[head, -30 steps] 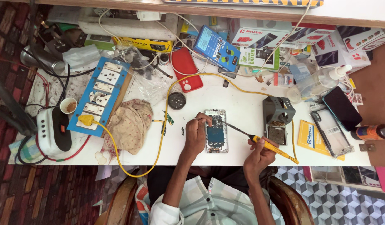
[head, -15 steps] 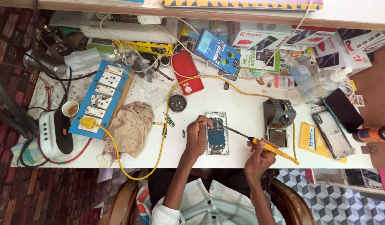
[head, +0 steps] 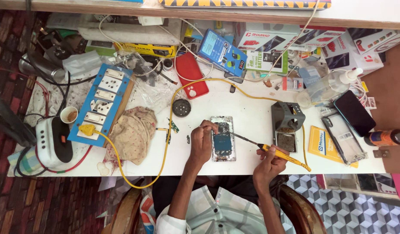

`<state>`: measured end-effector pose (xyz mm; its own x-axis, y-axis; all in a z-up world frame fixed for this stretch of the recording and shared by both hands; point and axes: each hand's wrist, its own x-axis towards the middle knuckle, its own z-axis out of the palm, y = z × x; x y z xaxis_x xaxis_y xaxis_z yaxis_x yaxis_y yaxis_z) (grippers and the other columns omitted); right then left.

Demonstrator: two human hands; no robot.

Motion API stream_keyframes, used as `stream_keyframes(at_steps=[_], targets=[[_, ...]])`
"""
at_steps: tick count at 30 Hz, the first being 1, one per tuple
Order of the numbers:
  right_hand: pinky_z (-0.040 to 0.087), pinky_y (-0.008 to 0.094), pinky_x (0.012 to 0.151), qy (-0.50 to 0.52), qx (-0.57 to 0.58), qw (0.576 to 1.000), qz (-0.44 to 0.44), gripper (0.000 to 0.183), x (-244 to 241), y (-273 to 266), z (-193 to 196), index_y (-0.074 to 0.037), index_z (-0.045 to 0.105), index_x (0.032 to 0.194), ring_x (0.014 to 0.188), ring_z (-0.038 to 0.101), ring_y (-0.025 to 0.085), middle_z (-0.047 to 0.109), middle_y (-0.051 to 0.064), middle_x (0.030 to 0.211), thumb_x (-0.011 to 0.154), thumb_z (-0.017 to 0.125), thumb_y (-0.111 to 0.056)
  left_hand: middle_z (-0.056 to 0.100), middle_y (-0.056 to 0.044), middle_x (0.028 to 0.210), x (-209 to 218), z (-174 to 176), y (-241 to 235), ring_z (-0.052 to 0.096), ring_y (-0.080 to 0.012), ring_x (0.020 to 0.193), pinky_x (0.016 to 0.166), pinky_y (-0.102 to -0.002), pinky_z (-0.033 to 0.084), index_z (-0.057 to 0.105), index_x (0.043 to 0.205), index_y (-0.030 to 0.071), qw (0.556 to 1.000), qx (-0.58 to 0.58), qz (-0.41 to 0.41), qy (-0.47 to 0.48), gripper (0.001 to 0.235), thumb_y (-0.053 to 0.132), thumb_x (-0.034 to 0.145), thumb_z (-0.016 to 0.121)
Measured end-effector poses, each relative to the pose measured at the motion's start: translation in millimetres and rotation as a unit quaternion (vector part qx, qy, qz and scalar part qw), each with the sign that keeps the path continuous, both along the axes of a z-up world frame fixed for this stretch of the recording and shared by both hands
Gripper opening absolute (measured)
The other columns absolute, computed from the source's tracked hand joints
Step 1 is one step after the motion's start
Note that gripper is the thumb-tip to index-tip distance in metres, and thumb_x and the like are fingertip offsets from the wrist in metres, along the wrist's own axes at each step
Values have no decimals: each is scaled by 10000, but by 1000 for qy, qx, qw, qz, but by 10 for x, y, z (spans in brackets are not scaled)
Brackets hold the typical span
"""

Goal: The person uses a soldering iron to apply heat and solder to a small circuit board placed on a workbench. They repeatedly touch the iron to various points on the board while holding it steady with the other hand. The task continues without visible completion or reassembly of the device.

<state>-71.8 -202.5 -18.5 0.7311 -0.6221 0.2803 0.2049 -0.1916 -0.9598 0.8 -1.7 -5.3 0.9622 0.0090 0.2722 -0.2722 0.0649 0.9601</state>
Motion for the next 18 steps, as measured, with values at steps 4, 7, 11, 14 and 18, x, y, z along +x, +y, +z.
stream_keyframes(at_steps=[4, 7, 11, 14, 18], targets=[[421, 230, 613, -4, -1, 1000, 14, 192, -5, 2, 13, 1, 504, 1118, 645, 555, 96, 654, 109, 770, 1124, 507, -191, 632, -86, 824, -2, 5, -6, 648, -184, 792, 796, -327, 532, 578, 883, 11, 1000, -3, -1, -27, 446, 297, 1145, 357], [425, 227, 615, -2, 1, 1000, 20, 200, 16, 8, 20, 1, 511, 1131, 655, 569, 95, 644, 103, 770, 1126, 514, -199, 635, -90, 831, 11, 17, -2, 649, -190, 798, 798, -330, 531, 568, 883, 0, 1000, -5, 0, -30, 442, 288, 1148, 361], [432, 225, 620, 1, -2, 1000, 26, 203, 23, 2, 14, 4, 512, 1134, 650, 556, 95, 663, 100, 770, 1123, 515, -198, 635, -97, 835, 0, 31, 3, 651, -199, 798, 795, -330, 529, 566, 888, -6, 1000, -2, 1, -31, 429, 268, 1146, 360], [443, 229, 636, 1, 3, 1000, 29, 201, 38, -16, 3, 8, 514, 1141, 664, 566, 101, 637, 99, 771, 1128, 513, -193, 637, -104, 843, -4, 42, 7, 657, -206, 809, 798, -333, 528, 566, 886, -11, 999, 3, 1, -40, 416, 245, 1146, 366], [465, 242, 647, 5, 12, 1000, 20, 193, 61, -32, -15, 15, 515, 1140, 681, 605, 120, 599, 91, 771, 1127, 516, -178, 639, -112, 839, 1, 50, 6, 657, -212, 801, 785, -337, 530, 562, 875, -17, 999, 5, 2, -51, 407, 221, 1147, 375]])
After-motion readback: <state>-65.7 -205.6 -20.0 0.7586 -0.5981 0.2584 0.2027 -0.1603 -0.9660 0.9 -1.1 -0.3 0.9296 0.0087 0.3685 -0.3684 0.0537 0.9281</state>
